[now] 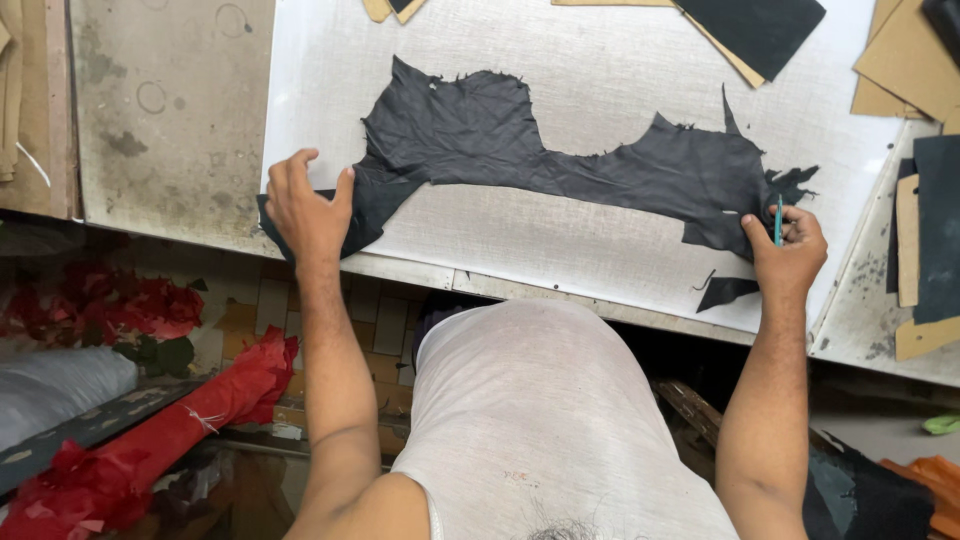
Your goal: The person lays out a piece of black fabric on a white work surface, places a cardboard template on top, and uses a utility knife to cut the fabric along the template's edge. The person repeats this process with different templates and fabric pieces, stacking the cut pieces aside.
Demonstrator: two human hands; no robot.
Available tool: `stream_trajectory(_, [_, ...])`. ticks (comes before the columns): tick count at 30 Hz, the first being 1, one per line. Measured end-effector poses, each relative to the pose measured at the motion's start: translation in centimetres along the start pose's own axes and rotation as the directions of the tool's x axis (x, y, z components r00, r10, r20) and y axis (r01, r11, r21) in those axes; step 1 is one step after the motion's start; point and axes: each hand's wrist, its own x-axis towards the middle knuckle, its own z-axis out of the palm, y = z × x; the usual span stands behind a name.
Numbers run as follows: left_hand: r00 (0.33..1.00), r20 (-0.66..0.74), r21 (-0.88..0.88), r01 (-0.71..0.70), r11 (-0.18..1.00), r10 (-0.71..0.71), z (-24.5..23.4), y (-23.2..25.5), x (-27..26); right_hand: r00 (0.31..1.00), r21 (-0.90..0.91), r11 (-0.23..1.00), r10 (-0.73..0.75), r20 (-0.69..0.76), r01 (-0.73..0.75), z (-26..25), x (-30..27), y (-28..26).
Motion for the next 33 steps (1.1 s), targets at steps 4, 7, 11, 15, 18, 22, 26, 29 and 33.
stream_trajectory(4, [0.990,-0.127,0.114,-0.053,0.992,0.068,-0.3,-4.9,-4.8,0.999,-0.011,1.000,-0.024,-0.025,0.024,0.4,0.2,0.0])
stream_trajectory(7, [0.984,-0.179,0.095,0.008,0.995,0.009,0.6,-6.6,-6.8,0.999,0.007,1.000,-0.021,-0.026,0.022,0.5,0.2,0.4])
stream_trajectory(11, [0.989,-0.119,-0.323,-0.121,0.939,0.087,-1.2,-5.2,-8.7,1.000,-0.073,0.997,-0.009,-0.029,0.007,0.5,0.0,0.8])
stream_trajectory(15, [0.921,0.119,-0.457,-0.280,0.844,0.370,-4.0,-2.5,-12.2,1.000,-0.005,1.000,-0.024,-0.019,0.024,0.6,0.7,1.3])
stream_trajectory(18, [0.963,0.267,-0.586,0.179,0.790,-0.020,-3.3,-2.8,-13.1,0.997,0.017,0.997,-0.078,-0.010,0.078,0.9,0.7,2.2])
stream_trajectory(22, [0.834,-0.033,-0.756,0.339,0.560,-0.550,2.0,-5.4,-13.8,0.996,0.034,0.996,-0.087,0.008,0.086,0.4,0.6,3.1])
stream_trajectory(26, [0.649,0.452,-0.766,0.634,0.108,-0.612,7.7,-8.2,-18.1,0.994,-0.006,0.994,-0.105,0.000,0.105,0.9,1.5,2.9])
stream_trajectory(29, [0.715,0.646,-0.714,0.690,0.120,-0.268,10.0,-9.6,-21.5,0.981,-0.057,0.980,-0.193,-0.011,0.193,0.8,0.2,3.6])
stream_trajectory(33, [0.732,0.620,-0.783,0.602,-0.157,-0.282,10.5,-9.7,-22.4,0.990,0.038,0.990,-0.134,0.037,0.133,0.5,1.6,3.2])
